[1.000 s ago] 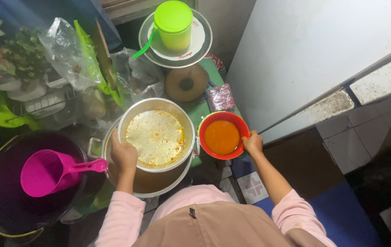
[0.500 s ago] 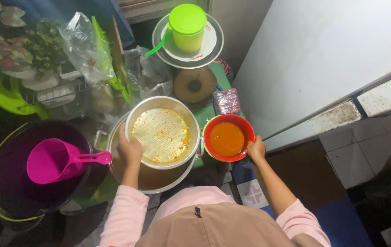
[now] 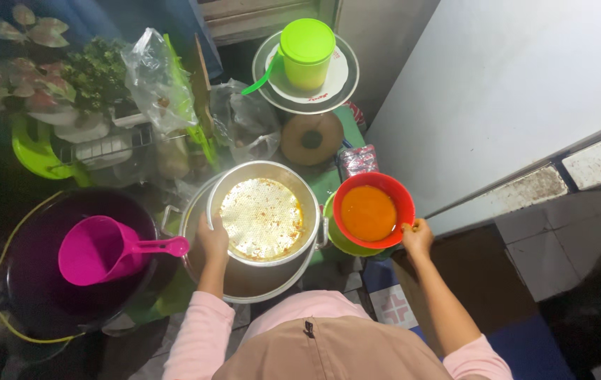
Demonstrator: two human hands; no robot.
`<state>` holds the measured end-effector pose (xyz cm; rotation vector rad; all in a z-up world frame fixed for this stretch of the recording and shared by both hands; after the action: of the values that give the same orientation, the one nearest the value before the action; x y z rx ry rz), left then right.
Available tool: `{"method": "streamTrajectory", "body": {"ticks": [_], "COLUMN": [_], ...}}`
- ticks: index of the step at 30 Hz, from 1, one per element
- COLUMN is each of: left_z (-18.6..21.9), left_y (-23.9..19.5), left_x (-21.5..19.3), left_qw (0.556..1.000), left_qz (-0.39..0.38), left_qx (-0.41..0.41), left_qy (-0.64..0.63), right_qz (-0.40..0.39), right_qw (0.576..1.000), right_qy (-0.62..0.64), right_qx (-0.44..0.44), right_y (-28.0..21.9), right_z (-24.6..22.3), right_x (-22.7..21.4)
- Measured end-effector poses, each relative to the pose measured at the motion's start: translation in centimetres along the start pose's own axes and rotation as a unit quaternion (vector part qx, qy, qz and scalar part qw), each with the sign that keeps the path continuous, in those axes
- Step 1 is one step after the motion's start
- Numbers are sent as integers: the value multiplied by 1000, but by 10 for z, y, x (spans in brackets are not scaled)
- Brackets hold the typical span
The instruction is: The person uses a sieve to strain a thick orange puree from a metal pot into a red bowl. They press the puree with their hand to extract liquid, then pour the collected liquid back into the pot. The process is repeated with additional puree.
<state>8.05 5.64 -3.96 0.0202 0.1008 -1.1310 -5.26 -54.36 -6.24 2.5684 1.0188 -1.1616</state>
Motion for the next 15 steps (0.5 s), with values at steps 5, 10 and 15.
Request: {"method": "streamTrajectory", "body": {"ticks": [5,10,15], "left_z": [-7,-29,-71], "left_y": [-1,-1,-7], "left_x": [-8,-11,-13], "left_qw": [998,996,977], "left_qz": [-7,-31,-27], "left_qx": [-16,-81,-172], "left_qy": [52,-26,-125], "right_qz": [-4,2,1], "right_qw": [999,997,996], "right_qy": [52,83,88], "right_qx": [15,-6,-27], "right_y": [1,-3,-20], "right_z": [-3,-15,-52], "right_x": [-22,-52,-74]}}
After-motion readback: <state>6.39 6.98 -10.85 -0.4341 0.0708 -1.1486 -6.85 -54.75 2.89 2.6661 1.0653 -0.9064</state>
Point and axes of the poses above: each hand's wrist, its own y-axis towards the middle knuckle, its own x-axis out of the palm, z = x × y, the point moved 9 cm from there along y, towards the middle knuckle, and after that the axes turned 11 degrees about -y, right-handed, at the moved point
